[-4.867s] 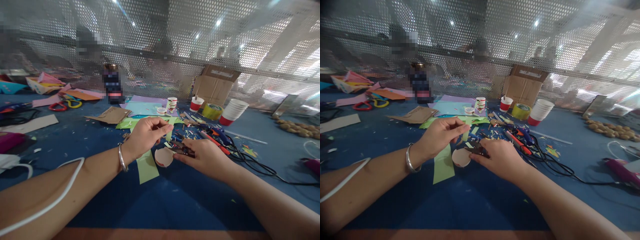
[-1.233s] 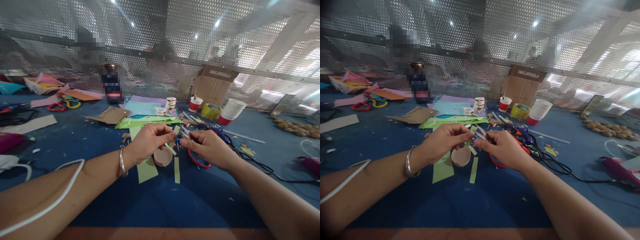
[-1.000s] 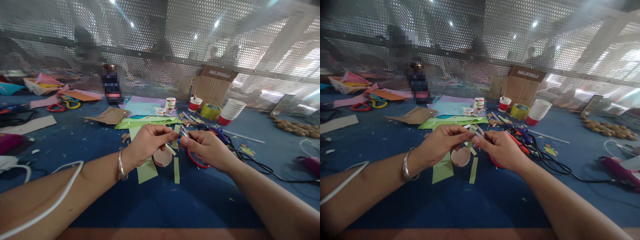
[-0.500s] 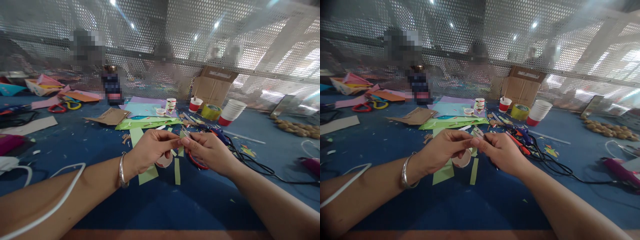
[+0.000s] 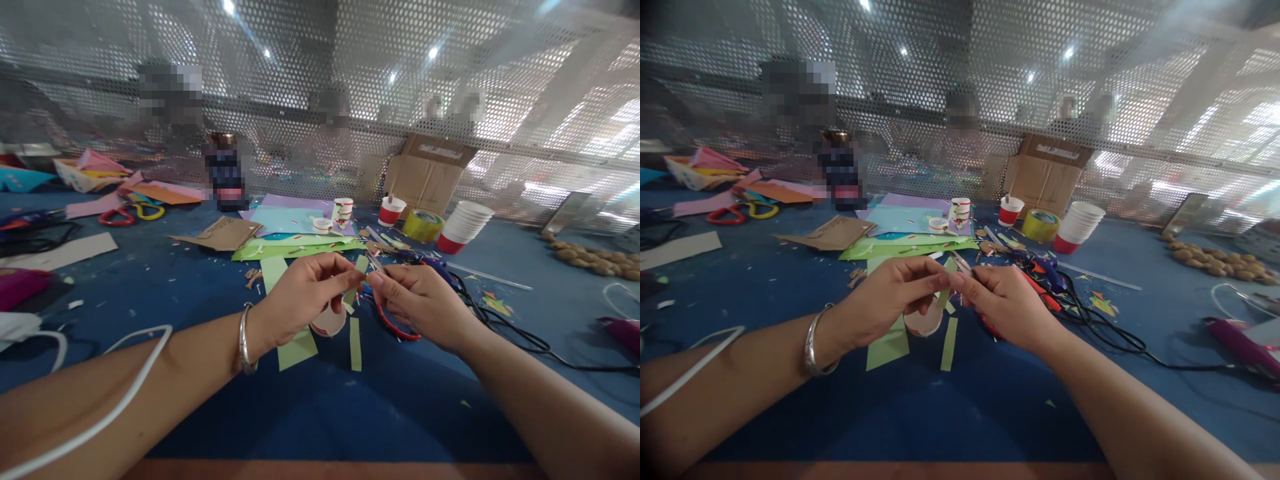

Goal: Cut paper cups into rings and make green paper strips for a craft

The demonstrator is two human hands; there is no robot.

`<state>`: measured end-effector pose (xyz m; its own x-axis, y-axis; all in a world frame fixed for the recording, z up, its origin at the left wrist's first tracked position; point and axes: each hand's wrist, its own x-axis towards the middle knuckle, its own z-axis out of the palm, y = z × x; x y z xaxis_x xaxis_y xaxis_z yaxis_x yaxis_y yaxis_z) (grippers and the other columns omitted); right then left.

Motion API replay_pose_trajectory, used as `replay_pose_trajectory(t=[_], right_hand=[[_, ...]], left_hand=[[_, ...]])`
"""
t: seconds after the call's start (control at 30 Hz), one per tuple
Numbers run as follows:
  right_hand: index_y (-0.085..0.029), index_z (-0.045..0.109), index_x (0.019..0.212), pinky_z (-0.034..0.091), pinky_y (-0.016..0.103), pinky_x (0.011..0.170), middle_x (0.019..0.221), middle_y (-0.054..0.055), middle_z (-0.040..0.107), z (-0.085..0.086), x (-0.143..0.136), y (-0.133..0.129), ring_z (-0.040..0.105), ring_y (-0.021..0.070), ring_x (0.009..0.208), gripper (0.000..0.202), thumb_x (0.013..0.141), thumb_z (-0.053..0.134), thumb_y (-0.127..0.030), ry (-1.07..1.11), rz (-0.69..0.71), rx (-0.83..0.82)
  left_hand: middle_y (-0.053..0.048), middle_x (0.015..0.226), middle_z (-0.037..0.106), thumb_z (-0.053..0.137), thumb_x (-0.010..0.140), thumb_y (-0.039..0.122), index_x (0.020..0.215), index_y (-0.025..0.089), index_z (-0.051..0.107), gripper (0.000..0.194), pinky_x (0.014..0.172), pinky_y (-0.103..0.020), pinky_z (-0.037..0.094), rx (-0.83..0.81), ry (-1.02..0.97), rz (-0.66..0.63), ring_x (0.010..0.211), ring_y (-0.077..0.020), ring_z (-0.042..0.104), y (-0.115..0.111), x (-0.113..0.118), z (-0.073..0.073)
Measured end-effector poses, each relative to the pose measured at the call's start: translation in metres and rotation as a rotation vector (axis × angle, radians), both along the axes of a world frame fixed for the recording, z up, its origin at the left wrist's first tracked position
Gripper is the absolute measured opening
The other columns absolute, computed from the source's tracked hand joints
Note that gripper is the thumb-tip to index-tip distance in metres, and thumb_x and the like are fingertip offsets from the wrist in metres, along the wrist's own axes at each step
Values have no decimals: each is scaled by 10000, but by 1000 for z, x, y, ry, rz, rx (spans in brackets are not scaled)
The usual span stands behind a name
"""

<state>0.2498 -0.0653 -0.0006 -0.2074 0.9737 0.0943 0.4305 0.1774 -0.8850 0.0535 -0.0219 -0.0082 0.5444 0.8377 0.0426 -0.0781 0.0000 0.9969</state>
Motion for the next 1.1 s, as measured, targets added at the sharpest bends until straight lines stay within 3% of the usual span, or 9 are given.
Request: replay_pose_trajectory(t=[0.13,0.27,0.7,1.1], right_hand=[[-193,522,662,220,215,388,488,-93,316,2,1,1,290,56,393,486,890,625,-610,-43,-9,12],[-201,486,653,203,226,409,505,-89,310,3,2,2,282,61,416,493,888,617,-614,-101,-7,10],[-215,383,628,185,238,434,534,-77,311,4,5,2,272,67,455,530,898,583,-624,-204,11,32],[-198,432,618,228,238,460,564,-59,354,5,5,2,323,79,494,551,932,518,-643,-288,37,53]], left_hand=[[52,679,606,652,924,311,835,160,596,184,445,-137,421,129,1,-2,478,-32,528,3,-2,3],[38,688,638,708,890,337,854,150,594,221,426,-146,404,206,86,-61,460,-40,543,6,-8,8],[39,628,591,710,877,291,896,117,728,177,461,-146,413,260,215,-38,500,-44,517,13,-9,11],[18,582,615,670,870,246,890,112,755,160,439,-168,397,335,332,-32,457,-61,509,10,-9,15]])
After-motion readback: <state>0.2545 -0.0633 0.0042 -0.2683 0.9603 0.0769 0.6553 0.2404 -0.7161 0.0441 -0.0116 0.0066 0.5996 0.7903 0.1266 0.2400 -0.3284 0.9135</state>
